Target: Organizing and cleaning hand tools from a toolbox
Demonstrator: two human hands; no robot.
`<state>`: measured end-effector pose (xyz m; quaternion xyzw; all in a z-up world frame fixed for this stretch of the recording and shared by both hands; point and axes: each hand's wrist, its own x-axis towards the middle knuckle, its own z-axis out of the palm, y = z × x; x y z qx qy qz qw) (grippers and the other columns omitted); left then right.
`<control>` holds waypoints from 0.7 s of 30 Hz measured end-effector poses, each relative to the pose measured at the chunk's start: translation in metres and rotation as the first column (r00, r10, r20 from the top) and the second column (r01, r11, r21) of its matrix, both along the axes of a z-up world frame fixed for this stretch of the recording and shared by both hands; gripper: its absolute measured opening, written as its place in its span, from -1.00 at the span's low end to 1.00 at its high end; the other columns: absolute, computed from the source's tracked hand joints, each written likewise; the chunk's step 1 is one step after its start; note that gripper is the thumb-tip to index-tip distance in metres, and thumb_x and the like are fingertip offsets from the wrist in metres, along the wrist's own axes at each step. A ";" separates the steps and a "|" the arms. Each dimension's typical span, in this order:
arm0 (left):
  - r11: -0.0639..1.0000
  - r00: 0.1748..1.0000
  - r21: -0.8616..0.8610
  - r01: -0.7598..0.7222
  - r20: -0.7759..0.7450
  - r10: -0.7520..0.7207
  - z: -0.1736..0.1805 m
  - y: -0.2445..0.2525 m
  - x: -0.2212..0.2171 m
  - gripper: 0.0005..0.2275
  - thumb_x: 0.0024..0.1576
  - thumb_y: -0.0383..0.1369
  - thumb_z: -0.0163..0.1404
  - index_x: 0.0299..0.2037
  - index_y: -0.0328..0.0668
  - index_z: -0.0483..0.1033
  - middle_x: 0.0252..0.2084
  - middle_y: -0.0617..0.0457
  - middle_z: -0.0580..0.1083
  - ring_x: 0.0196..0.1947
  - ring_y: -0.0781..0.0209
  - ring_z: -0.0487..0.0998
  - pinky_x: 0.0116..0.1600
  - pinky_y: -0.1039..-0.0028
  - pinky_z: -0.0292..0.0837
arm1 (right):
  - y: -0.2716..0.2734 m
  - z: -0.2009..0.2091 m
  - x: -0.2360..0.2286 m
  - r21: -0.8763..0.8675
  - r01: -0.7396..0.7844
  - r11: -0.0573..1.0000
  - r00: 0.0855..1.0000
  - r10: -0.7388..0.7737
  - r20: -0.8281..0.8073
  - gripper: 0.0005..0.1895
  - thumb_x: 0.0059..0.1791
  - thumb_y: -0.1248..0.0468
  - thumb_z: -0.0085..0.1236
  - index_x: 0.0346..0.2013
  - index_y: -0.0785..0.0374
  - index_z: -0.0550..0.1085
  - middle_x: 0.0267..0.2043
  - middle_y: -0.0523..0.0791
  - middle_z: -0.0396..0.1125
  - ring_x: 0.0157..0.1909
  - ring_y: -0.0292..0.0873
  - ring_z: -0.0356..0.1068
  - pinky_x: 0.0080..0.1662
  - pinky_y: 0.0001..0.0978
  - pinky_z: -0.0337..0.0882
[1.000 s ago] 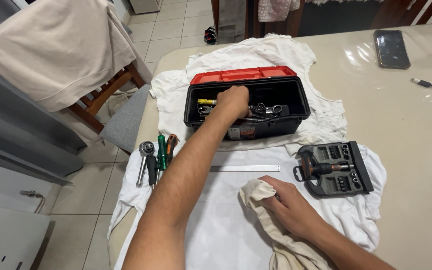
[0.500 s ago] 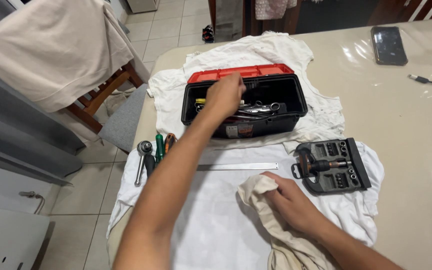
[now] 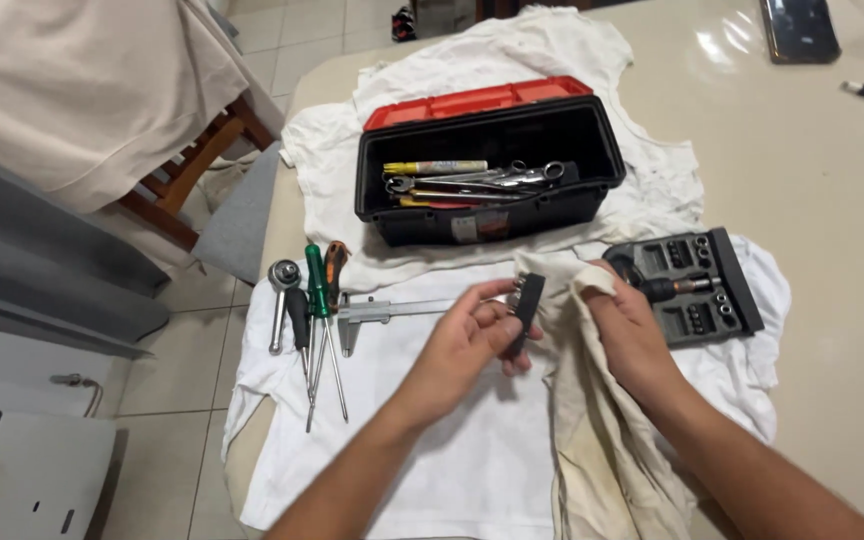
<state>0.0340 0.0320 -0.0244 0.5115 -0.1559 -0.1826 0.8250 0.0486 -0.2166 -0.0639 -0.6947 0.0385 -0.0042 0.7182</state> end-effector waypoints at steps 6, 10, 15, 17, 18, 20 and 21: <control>0.995 0.997 0.072 -0.073 -0.004 0.074 -0.039 -0.015 -0.010 -0.62 0.39 -0.46 0.22 0.37 -0.42 0.45 0.01 -0.20 0.65 -0.25 0.07 0.78 -0.24 0.45 0.76 | 0.019 0.025 -0.017 -0.089 -0.027 0.996 1.000 0.026 -0.014 -0.59 0.31 0.19 -0.11 0.09 0.27 0.71 -0.07 0.00 0.63 0.01 -0.07 0.48 0.20 0.07 0.54; 0.971 0.986 0.175 -0.161 -0.016 0.167 -0.059 -0.019 -0.007 -0.67 0.33 -0.45 0.31 0.20 -0.46 0.52 -0.17 -0.13 0.63 -0.47 0.21 0.69 -0.47 0.53 0.64 | 0.030 0.031 -0.017 -0.311 -0.153 0.938 0.972 0.199 0.122 -0.59 0.09 0.36 0.05 0.20 0.24 0.65 -0.08 0.10 0.62 0.04 0.03 0.53 0.18 0.16 0.54; 0.910 0.974 0.346 -0.226 0.103 0.203 -0.024 -0.014 -0.020 -0.81 0.24 -0.53 0.31 0.01 -0.37 0.63 -0.26 -0.06 0.63 -0.31 0.27 0.72 -0.20 0.47 0.69 | 0.031 0.025 -0.024 -0.540 -0.116 0.833 0.967 0.219 0.131 -0.78 0.11 0.23 0.17 0.03 0.12 0.61 -0.34 0.10 0.54 -0.24 0.16 0.59 -0.07 0.08 0.54; 0.900 0.980 0.390 -0.197 0.098 0.172 -0.002 -0.014 -0.027 -0.83 0.26 -0.51 0.29 -0.02 -0.29 0.60 -0.21 0.01 0.63 -0.24 0.28 0.67 -0.11 0.49 0.65 | 0.034 0.038 -0.022 -0.567 -0.105 0.817 0.963 0.225 0.146 -0.88 0.16 0.22 0.06 -0.17 0.13 0.53 -0.42 -0.05 0.47 -0.33 -0.02 0.45 -0.18 -0.06 0.41; 0.889 0.988 0.432 -0.154 0.090 0.127 0.009 -0.016 -0.032 -0.85 0.27 -0.50 0.26 -0.04 -0.21 0.58 -0.17 0.07 0.63 -0.17 0.29 0.62 -0.03 0.52 0.61 | 0.034 0.044 -0.024 -0.592 -0.085 0.801 0.963 0.219 0.158 -0.71 0.21 0.20 -0.05 -0.38 0.14 0.45 -0.49 -0.20 0.40 -0.43 -0.20 0.31 -0.29 -0.20 0.27; 0.884 0.987 0.440 -0.158 0.084 0.135 0.011 -0.018 -0.033 -0.85 0.27 -0.48 0.26 -0.03 -0.21 0.58 -0.17 0.07 0.63 -0.17 0.30 0.62 -0.03 0.52 0.60 | 0.034 0.042 -0.023 -0.555 -0.091 0.827 0.966 0.210 0.154 -0.72 0.20 0.23 -0.06 -0.38 0.14 0.47 -0.48 -0.23 0.39 -0.41 -0.23 0.31 -0.27 -0.25 0.29; 0.877 0.985 0.449 -0.170 0.085 0.148 0.012 -0.018 -0.034 -0.84 0.26 -0.46 0.26 -0.02 -0.21 0.58 -0.16 0.08 0.63 -0.17 0.30 0.61 -0.04 0.52 0.59 | 0.034 0.042 -0.021 -0.515 -0.098 0.852 0.966 0.205 0.156 -0.72 0.19 0.26 -0.07 -0.38 0.14 0.49 -0.46 -0.25 0.39 -0.39 -0.27 0.31 -0.25 -0.30 0.32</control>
